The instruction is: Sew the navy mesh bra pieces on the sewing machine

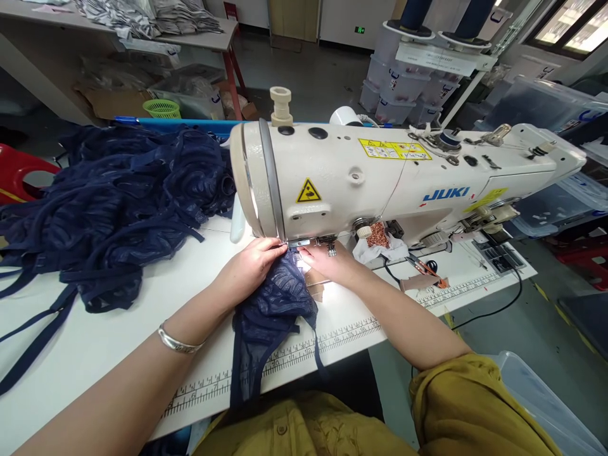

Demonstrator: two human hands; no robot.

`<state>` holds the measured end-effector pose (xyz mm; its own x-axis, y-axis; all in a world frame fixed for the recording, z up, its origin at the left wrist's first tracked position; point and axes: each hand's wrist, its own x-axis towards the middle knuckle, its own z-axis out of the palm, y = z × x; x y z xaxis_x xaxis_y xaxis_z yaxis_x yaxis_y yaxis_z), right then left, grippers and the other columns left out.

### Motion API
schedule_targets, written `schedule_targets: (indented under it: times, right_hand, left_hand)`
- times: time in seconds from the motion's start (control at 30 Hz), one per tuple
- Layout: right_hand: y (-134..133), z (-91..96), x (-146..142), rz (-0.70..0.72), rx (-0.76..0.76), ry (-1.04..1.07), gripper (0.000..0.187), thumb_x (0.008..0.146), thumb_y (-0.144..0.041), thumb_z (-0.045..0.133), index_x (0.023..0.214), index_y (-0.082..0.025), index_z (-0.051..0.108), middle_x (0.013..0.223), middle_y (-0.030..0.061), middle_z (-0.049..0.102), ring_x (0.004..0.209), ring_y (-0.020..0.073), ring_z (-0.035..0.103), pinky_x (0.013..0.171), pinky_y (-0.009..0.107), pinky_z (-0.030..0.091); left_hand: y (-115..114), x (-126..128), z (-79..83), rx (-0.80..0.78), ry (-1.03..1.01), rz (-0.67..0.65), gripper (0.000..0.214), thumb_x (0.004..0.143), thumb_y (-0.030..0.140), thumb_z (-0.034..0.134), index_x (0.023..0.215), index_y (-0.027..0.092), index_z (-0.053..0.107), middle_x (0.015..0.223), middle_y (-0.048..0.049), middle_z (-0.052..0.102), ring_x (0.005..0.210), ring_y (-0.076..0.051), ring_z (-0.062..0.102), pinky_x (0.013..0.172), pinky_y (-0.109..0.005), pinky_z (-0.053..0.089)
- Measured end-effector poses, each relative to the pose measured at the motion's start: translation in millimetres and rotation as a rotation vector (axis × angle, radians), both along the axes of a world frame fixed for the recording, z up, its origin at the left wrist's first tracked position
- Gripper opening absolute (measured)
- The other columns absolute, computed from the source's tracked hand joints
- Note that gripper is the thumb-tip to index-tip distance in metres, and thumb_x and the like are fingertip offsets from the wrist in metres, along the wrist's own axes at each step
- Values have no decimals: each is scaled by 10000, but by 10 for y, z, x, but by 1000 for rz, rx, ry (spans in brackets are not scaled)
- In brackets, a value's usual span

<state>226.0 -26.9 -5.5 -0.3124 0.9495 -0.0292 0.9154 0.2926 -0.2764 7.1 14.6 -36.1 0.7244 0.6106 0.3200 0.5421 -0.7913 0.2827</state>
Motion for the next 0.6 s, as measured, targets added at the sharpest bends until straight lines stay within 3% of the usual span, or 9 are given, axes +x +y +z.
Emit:
schedule_targets:
  times: [0.37, 0.6]
  right_hand:
    - [-12, 21, -26, 12, 66, -51, 333, 1013, -319, 397, 1199, -235, 661, 1239, 84, 672, 1112, 250, 615, 852, 330, 476]
    - [74, -223, -56, -13, 185, 21, 290, 973, -330, 437, 994, -200, 696, 908, 69, 718, 871, 206, 619, 843, 306, 416]
  left_hand:
    - [27, -18, -2, -9, -33, -45, 365, 1012, 282, 362, 1157, 161, 674, 1069, -118, 678, 1080, -234, 591, 934, -400, 502]
    - [-10, -11, 77, -6, 10, -88, 346, 1000, 208, 360, 1219, 167, 625, 1158, -118, 645, 1068, -238, 547, 922, -391, 499]
